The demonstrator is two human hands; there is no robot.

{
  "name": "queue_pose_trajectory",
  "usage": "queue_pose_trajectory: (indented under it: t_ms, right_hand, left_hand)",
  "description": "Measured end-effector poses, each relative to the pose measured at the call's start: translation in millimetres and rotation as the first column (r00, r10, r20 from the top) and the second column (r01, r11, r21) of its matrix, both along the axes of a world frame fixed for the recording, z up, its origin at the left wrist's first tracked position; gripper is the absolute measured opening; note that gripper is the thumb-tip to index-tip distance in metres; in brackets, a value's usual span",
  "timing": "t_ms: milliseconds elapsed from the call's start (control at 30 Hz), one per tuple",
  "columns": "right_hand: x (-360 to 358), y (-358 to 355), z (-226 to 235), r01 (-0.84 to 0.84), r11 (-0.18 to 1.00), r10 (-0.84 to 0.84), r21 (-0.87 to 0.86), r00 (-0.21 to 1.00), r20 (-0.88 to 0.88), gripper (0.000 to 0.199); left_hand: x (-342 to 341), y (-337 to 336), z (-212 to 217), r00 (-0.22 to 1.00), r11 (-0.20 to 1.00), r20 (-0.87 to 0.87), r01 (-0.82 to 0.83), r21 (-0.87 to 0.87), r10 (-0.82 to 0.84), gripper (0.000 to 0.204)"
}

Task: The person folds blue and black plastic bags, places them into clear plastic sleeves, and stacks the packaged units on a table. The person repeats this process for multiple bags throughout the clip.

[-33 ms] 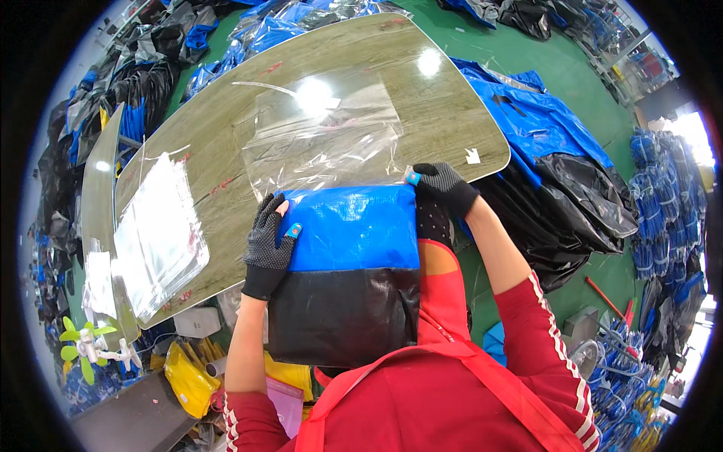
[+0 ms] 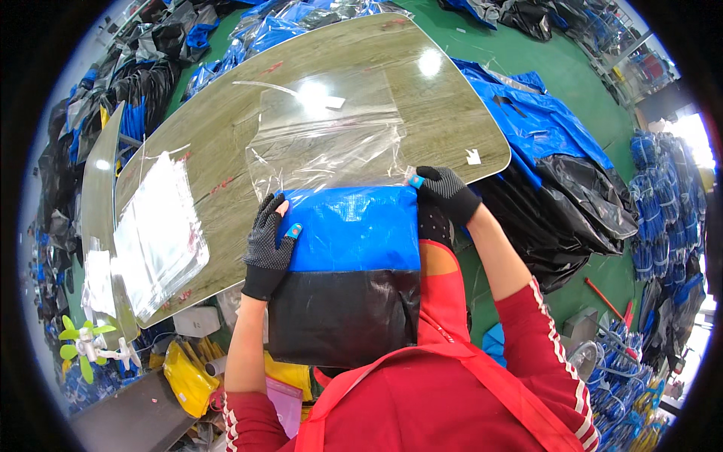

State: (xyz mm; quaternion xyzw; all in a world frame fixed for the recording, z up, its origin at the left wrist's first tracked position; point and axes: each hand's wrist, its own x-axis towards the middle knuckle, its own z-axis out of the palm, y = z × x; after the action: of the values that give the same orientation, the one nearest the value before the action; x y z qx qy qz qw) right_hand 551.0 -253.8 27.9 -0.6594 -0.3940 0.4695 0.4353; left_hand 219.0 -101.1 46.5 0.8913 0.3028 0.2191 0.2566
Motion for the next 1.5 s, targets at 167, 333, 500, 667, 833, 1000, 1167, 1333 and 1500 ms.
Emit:
queue_pose_trajectory:
  t_ms: [167,333,500,667,833,1000,1167,1333,1500]
  right_hand:
    - [-20,-25,5,0.052,0.998,-0.041,0.036,0.968,-0.248,0.034]
    - [-42,-21,-2,0.289,0.957,-0.253,-0.006,0.827,-0.502,0.020]
    - [-44,-10,-16,0.370,0.918,-0.329,0.143,0.911,-0.248,0.025]
    - [-51,-38,-23,0.201,0.975,-0.224,0.099,0.897,0.380,0.034]
    - [-50,-74,-21,0.147,0.989,-0.148,0.021,0.988,0.039,0.033]
    - [-49,-75,-18,0.131,0.991,-0.135,-0.032,0.937,-0.322,0.055]
    - [-54,-65,-20,0.221,0.962,-0.263,-0.159,0.907,-0.328,0.058]
    - [-60,-75,-17,0.180,0.980,-0.194,-0.081,0.950,-0.245,0.051]
    - [-65,-115,-9,0.000,0.989,-0.049,-0.151,0.946,-0.322,0.050]
  left_hand:
    - [-4,14,-13,0.966,0.928,0.048,-0.228,-0.295,0.252,0.039]
    - [-8,41,-25,0.900,0.799,0.174,-0.248,-0.548,0.399,0.043]
    - [-17,46,-18,0.937,0.352,0.079,-0.049,-0.935,0.341,0.055]
    - [-32,21,-4,0.954,0.588,-0.160,-0.283,-0.758,0.252,0.057]
    - [-36,-20,-11,0.967,0.615,0.019,-0.146,-0.775,0.253,0.059]
    - [-29,-50,-33,0.935,0.802,-0.093,-0.342,-0.489,0.342,0.053]
    - [-30,-25,-28,0.956,0.790,-0.111,-0.288,-0.541,0.273,0.041]
    - [-20,-21,-24,0.976,0.972,-0.007,-0.215,-0.095,0.216,0.024]
    - [-48,-57,-31,0.949,0.958,-0.201,-0.267,-0.100,0.244,0.025]
